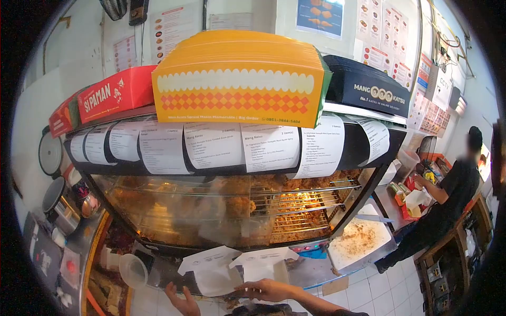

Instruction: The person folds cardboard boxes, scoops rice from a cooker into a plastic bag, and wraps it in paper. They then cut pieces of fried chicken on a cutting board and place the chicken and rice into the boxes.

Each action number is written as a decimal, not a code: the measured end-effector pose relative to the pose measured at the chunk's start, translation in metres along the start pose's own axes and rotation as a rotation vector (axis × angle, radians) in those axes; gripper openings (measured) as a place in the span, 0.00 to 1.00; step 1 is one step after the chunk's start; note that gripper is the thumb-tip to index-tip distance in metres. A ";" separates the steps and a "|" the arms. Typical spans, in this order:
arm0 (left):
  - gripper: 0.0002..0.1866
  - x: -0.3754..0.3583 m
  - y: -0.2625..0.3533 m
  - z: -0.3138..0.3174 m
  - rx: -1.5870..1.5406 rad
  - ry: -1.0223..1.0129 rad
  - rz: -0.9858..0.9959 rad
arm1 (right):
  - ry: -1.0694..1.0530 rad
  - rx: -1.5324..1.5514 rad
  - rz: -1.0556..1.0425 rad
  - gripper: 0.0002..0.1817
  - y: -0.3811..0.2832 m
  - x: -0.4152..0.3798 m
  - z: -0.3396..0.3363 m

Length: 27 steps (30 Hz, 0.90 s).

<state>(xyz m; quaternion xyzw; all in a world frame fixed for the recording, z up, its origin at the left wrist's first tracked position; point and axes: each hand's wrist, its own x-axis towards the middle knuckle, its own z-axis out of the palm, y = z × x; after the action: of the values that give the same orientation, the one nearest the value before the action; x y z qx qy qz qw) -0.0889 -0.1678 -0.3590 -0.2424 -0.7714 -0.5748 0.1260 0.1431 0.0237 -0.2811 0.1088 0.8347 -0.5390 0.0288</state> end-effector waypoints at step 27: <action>0.09 0.058 0.120 0.038 -0.246 -0.178 0.131 | 0.027 0.048 0.141 0.27 0.010 -0.028 0.005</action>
<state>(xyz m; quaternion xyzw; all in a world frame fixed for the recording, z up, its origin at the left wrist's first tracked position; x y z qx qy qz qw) -0.0729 -0.0922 -0.2444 -0.3557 -0.6859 -0.6317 0.0635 0.1724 0.0190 -0.2872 0.1750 0.8122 -0.5540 0.0528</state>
